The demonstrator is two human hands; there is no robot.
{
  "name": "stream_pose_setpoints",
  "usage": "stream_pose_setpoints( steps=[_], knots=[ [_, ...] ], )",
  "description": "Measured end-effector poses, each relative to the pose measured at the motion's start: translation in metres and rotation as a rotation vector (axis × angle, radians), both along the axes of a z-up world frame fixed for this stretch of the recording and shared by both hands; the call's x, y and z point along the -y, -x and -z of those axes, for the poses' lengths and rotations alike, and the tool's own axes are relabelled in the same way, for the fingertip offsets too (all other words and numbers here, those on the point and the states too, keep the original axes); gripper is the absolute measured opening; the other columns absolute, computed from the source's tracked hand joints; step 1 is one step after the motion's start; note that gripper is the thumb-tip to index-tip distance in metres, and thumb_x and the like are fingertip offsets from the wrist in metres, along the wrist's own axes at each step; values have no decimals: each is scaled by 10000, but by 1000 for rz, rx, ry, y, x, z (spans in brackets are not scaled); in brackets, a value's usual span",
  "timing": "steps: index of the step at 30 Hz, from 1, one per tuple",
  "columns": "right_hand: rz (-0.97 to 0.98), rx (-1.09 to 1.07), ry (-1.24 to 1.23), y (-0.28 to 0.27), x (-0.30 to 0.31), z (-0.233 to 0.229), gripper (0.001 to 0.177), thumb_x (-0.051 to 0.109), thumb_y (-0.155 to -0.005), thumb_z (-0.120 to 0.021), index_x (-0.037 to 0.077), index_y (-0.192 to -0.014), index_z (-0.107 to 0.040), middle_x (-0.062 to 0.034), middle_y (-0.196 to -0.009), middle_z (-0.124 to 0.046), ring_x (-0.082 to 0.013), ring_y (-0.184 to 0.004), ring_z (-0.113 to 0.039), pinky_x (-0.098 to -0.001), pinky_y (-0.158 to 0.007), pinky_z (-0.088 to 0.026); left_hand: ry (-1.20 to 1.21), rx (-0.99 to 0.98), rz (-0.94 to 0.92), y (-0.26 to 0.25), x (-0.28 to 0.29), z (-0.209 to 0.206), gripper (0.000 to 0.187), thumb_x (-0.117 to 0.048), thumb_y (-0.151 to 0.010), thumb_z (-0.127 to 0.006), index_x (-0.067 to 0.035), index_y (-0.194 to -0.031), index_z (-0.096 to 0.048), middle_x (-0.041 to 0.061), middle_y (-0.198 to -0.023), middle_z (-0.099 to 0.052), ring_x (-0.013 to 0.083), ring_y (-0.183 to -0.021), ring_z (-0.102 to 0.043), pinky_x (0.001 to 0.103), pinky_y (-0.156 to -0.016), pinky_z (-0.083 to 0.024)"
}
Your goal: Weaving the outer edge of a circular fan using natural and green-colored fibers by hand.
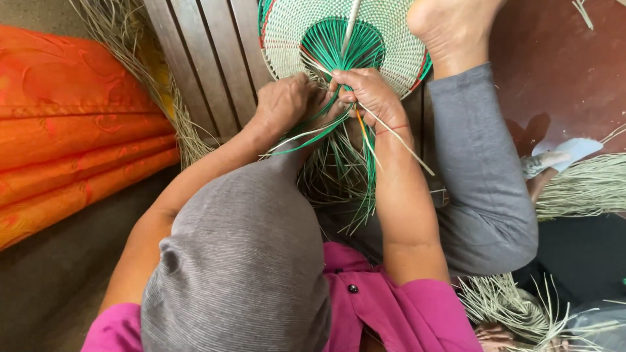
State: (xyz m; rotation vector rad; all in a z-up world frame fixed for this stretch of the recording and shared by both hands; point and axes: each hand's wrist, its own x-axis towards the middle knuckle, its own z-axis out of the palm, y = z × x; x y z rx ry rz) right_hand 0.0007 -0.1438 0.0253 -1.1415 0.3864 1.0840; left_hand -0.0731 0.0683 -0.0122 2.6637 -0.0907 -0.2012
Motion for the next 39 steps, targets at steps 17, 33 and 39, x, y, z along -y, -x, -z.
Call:
stream_pose_setpoints(
  steps=[17, 33, 39],
  knots=[
    [114, 24, 87, 11, -12, 12, 282, 309, -917, -751, 45, -842, -686, 24, -478, -377, -24, -391, -362, -153, -341, -253, 216, 305, 250, 10, -40, 10, 94, -192, -1013, -603, -178, -1080, -668, 56, -1069, -621, 300, -950, -674, 377, -802, -568],
    [5, 83, 43, 9, -7, -10, 278, 328, -939, -649, 61, -910, -720, 23, -574, -555, -67, -478, -530, -145, -392, -313, 118, 188, -232, -25, 16, -12, 129, -123, -868, -674, -109, -982, -615, 61, -908, -621, 277, -761, -639, 419, -655, -526],
    [6, 98, 55, 5, -6, -14, 321, 318, -936, -638, 22, -895, -752, -14, -579, -610, -66, -441, -525, -153, -359, -283, 254, 216, -314, -18, 8, -12, 125, -120, -953, -618, -90, -1039, -533, 102, -865, -669, 298, -706, -669, 422, -671, -536]
  ],
)
